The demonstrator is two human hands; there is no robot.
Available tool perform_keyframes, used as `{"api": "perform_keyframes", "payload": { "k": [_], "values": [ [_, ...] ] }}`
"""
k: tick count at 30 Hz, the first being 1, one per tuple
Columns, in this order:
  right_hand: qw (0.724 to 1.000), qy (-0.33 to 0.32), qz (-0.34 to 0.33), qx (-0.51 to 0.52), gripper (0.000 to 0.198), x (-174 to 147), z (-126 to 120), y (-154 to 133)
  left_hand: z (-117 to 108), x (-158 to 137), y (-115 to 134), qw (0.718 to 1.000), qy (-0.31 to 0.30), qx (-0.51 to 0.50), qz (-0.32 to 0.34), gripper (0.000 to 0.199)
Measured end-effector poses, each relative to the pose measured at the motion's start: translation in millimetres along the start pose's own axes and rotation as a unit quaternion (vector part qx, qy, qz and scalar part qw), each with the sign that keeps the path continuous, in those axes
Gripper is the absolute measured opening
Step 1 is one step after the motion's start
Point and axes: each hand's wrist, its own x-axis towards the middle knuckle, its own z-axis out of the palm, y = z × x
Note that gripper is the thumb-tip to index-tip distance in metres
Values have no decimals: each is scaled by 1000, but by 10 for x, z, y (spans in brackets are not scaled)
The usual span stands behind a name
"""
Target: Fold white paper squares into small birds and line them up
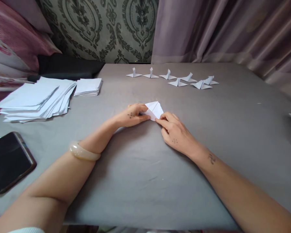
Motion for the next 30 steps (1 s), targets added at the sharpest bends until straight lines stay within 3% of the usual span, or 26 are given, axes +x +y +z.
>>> {"api": "perform_keyframes", "payload": {
  "k": [3,7,12,16,18,20,22,25,30],
  "values": [
    [1000,-3,3,1,46,-2,-13,-20,-29,-2,-13,999,-12,-44,-21,24],
    [1000,-14,11,-6,47,-3,-23,-36,-58,-8,-21,997,-28,-69,8,22],
    [1000,-18,9,-1,50,-4,-12,-15,7,-17,-21,999,13,26,34,21],
    [1000,-15,11,16,49,-3,-20,-9,83,-22,-1,984,113,128,48,22],
    [1000,-16,14,20,49,-1,-31,-12,107,-17,-4,964,194,177,35,38],
    [999,-18,17,20,49,-2,-41,-18,123,-10,-23,951,237,198,34,52],
    [999,-23,19,17,49,-4,-51,-24,139,-6,-44,957,219,183,60,46],
    [999,-36,22,8,48,-8,-69,-33,172,-6,-50,975,138,132,111,24],
    [998,-55,32,9,43,-3,-138,-11,227,-29,11,977,92,94,168,25]
  ]
}}
